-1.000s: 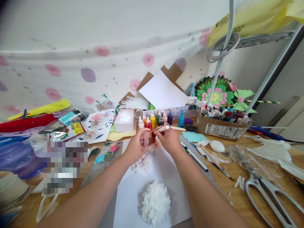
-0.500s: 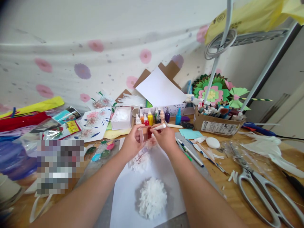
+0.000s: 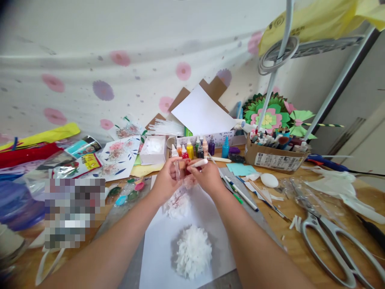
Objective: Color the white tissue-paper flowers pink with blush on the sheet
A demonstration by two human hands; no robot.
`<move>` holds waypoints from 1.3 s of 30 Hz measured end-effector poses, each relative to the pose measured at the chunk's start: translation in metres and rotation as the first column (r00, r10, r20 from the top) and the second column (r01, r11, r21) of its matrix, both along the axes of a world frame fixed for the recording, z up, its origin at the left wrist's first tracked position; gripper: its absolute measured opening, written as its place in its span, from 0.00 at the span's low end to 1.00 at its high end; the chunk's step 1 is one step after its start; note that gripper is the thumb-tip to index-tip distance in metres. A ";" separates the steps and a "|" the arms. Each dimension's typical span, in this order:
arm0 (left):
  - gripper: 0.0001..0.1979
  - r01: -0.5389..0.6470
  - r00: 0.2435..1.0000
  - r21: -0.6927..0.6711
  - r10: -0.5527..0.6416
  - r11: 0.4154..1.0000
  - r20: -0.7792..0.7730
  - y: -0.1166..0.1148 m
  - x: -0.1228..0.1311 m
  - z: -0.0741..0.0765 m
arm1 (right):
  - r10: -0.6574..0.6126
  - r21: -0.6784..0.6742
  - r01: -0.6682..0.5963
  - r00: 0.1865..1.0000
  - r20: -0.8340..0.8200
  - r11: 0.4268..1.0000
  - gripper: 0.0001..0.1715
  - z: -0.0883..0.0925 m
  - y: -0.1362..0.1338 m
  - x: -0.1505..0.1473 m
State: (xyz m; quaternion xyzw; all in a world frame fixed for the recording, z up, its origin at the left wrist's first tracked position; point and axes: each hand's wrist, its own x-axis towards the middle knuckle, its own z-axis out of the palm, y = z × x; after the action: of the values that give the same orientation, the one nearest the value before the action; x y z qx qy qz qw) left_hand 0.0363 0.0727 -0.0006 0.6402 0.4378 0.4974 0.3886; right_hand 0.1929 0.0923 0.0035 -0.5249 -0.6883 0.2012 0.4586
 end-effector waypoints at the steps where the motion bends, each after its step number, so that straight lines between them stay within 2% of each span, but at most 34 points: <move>1: 0.29 0.009 1.000 0.000 -0.009 1.000 0.000 0.000 0.000 -0.001 | -0.020 0.020 0.021 0.999 -0.027 1.000 0.08 0.001 0.000 -0.001; 3: 0.29 0.007 1.000 0.011 -0.007 1.000 -0.008 0.001 0.000 -0.004 | -0.029 0.030 0.030 0.999 -0.043 0.999 0.08 0.001 -0.001 -0.001; 7: 0.29 -0.017 0.999 0.046 0.018 0.999 -0.032 0.005 -0.003 -0.011 | 0.104 -0.072 -0.102 0.994 0.027 0.992 0.08 0.000 -0.002 -0.002; 8: 0.30 -0.013 0.999 0.050 0.015 0.999 -0.030 0.006 -0.003 -0.012 | 0.100 -0.073 -0.098 0.995 0.027 0.992 0.08 0.000 -0.002 -0.002; 12: 0.30 -0.005 1.000 0.076 0.007 0.997 -0.028 0.007 -0.004 -0.010 | -0.066 -0.020 0.067 0.996 0.064 0.998 0.10 0.000 0.001 -0.003; 15: 0.31 -0.075 0.997 0.057 0.074 0.996 0.013 0.008 -0.007 -0.006 | -0.047 -0.077 0.059 0.987 0.152 0.995 0.05 -0.002 0.002 0.003; 19: 0.31 -0.163 0.985 0.029 0.161 0.986 0.053 0.011 -0.012 -0.004 | -0.065 -0.111 0.090 0.976 0.210 0.990 0.10 -0.002 0.002 0.012; 26: 0.32 -0.152 0.987 0.059 0.155 0.987 -0.038 0.013 -0.014 -0.013 | -0.119 -0.112 0.161 0.943 0.310 0.981 0.11 -0.003 0.005 0.007; 30: 0.31 -0.185 0.982 0.034 0.186 0.982 -0.018 0.016 -0.016 -0.013 | -0.084 -0.111 0.124 0.946 0.312 0.986 0.10 -0.003 0.003 0.003; 39: 0.28 -0.213 0.975 0.052 0.216 0.976 -0.054 0.011 -0.009 -0.012 | -0.126 -0.048 0.150 0.936 0.329 0.988 0.12 -0.005 -0.001 -0.001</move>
State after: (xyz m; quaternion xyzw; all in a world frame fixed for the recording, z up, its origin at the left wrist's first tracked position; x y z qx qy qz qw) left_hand 0.0269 0.0840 -0.0127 0.6126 0.5042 0.5271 0.3045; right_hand 0.1914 0.0917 -0.0014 -0.6141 -0.7082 0.1041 0.3323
